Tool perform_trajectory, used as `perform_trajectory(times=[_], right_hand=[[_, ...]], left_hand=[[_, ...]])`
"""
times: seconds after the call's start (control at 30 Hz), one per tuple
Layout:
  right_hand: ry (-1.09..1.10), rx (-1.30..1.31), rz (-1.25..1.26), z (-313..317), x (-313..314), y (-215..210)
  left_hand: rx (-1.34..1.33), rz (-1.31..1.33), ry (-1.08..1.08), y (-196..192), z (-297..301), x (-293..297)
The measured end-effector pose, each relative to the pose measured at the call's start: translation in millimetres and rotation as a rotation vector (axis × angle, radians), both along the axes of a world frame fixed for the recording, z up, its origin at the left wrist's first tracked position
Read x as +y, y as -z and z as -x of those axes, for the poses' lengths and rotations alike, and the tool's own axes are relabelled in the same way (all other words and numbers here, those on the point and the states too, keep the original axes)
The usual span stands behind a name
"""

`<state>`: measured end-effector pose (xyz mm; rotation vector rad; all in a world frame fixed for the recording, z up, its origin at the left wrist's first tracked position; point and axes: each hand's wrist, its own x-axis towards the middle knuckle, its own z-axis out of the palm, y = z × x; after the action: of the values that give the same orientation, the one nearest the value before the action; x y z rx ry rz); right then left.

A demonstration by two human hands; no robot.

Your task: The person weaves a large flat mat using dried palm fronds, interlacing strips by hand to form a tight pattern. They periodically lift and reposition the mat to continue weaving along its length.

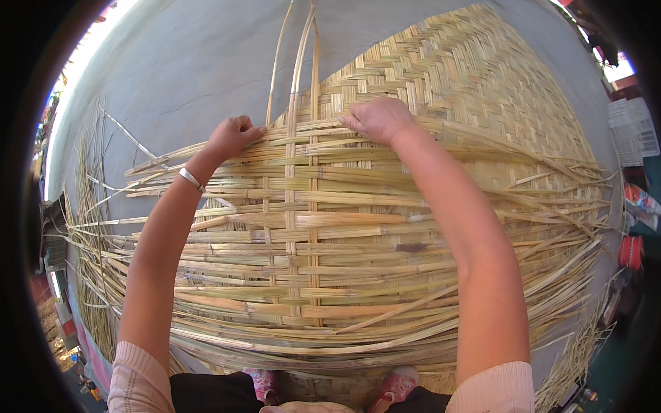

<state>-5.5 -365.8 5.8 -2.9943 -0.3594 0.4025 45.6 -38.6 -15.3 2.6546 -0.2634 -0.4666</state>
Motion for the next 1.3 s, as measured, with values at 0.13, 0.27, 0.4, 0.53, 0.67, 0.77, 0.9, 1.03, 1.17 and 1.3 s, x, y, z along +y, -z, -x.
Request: perform_trajectory(times=[0.13, 0.27, 0.4, 0.53, 0.67, 0.77, 0.9, 1.03, 1.17, 1.3], right_hand=[[0.026, 0.032, 0.002, 1.9, 3.2, 3.4], [0.019, 0.045, 0.036, 1.4, 6.2, 1.4], [-0.007, 0.029, 0.070, 2.6, 10.5, -10.2], [-0.001, -0.048, 0.125, 8.1, 22.0, -18.3], [-0.141, -0.347, 0.157, 19.0, 33.6, -7.8], [-0.032, -0.354, -0.264, 35.2, 50.0, 14.9], [-0.017, -0.423, -0.283, 52.5, 59.8, 36.2], [0.032, -0.458, -0.265, 51.8, 64.9, 35.5], [0.054, -0.322, -0.126, 44.2, 73.7, 24.7], [0.050, -0.283, -0.055, 44.2, 82.5, 19.9]], left_hand=[[0.000, -0.061, 0.008, 4.8, 6.5, -1.6], [-0.445, -0.039, 0.214, 6.7, 35.6, -15.2], [-0.532, -0.039, 0.315, 20.0, 78.8, -37.8], [-0.578, -0.063, 0.331, 20.7, 84.4, -40.8], [-0.503, -0.085, 0.338, 19.0, 81.5, -40.0], [-0.489, -0.086, 0.336, 21.0, 83.3, -39.9], [-0.500, -0.062, 0.325, 25.4, 82.8, -38.0], [-0.521, -0.026, 0.318, 28.2, 82.8, -36.5], [-0.515, -0.059, 0.318, 29.5, 81.4, -36.7], [-0.516, -0.139, 0.313, 30.5, 82.7, -37.5]])
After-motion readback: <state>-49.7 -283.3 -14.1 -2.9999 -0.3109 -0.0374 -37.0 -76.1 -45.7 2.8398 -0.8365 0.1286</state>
